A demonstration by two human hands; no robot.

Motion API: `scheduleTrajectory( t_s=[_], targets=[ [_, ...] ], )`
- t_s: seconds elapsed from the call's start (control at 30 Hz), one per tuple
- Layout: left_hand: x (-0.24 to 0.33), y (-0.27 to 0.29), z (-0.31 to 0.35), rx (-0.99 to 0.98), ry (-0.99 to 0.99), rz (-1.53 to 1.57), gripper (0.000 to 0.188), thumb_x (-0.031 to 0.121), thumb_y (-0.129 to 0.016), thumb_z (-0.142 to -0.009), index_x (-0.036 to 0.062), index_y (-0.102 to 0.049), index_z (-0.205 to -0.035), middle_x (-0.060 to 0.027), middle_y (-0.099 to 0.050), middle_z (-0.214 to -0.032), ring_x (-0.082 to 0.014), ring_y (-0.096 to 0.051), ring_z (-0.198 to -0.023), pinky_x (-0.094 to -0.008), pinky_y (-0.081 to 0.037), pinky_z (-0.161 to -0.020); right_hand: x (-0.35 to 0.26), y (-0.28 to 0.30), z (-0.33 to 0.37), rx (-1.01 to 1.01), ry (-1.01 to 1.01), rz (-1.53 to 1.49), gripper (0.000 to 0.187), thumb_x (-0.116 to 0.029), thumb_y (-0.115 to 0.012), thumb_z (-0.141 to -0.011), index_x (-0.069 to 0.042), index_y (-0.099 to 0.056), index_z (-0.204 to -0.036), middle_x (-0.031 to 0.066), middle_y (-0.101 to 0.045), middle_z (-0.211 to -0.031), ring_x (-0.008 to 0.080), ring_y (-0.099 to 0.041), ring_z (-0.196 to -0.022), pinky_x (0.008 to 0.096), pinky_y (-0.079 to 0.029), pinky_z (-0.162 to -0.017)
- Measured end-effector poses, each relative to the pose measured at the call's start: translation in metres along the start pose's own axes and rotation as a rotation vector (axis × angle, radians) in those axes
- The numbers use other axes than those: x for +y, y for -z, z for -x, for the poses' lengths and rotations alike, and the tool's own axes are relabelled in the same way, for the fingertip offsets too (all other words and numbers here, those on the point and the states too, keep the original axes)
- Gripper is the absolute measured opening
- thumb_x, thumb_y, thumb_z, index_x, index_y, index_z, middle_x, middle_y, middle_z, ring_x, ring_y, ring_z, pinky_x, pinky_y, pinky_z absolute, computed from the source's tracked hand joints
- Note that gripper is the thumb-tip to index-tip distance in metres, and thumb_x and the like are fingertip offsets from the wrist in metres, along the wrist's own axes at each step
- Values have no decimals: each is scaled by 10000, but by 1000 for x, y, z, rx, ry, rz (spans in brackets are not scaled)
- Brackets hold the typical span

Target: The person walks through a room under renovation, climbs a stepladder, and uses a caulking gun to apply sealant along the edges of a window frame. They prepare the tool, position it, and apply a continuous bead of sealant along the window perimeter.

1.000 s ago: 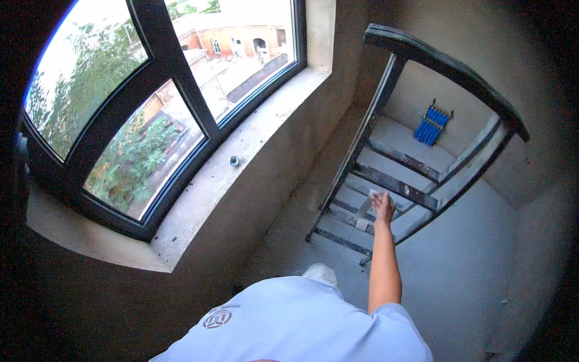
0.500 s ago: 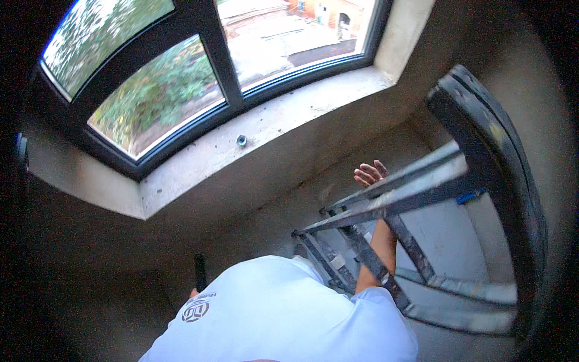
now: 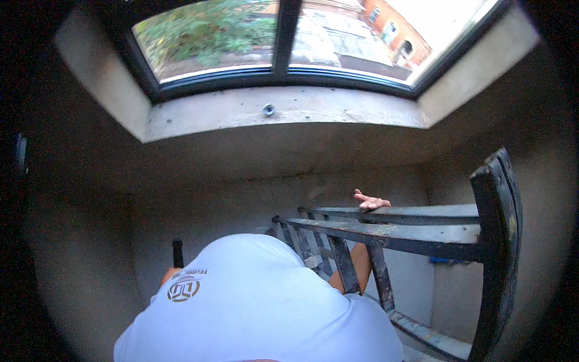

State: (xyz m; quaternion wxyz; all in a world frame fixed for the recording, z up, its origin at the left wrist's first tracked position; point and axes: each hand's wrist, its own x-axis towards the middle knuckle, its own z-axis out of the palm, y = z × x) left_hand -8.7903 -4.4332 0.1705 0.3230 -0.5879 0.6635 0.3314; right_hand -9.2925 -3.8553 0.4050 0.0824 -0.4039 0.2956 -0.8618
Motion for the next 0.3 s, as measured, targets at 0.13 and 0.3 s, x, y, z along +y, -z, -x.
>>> scheduleTrajectory(
  t_s=[0.13, 0.3],
  targets=[
    [-51, 9, 47, -3, 215, 134, 582, 222, -864, -658, -77, -676, -1122, -184, -724, -1078, -306, -712, -915, -420, -572, -817, 20, -18, 14, -102, -35, -87, 402, -271, -568, -992, 106, -660, -1099, 333, -668, -1147, 462, -588, -1236, 643, -209, -1184],
    [-136, -6, 92, 89, 186, 191, 697, 243, -869, -670, -28, -604, -1255, -209, -681, -1203, -337, -683, -1071, -429, -541, -929, 58, -86, 14, -268, -164, -129, 366, -283, -576, -995, 47, -680, -1111, 290, -682, -1169, 431, -591, -1248, 611, -220, -1194]
  ],
)
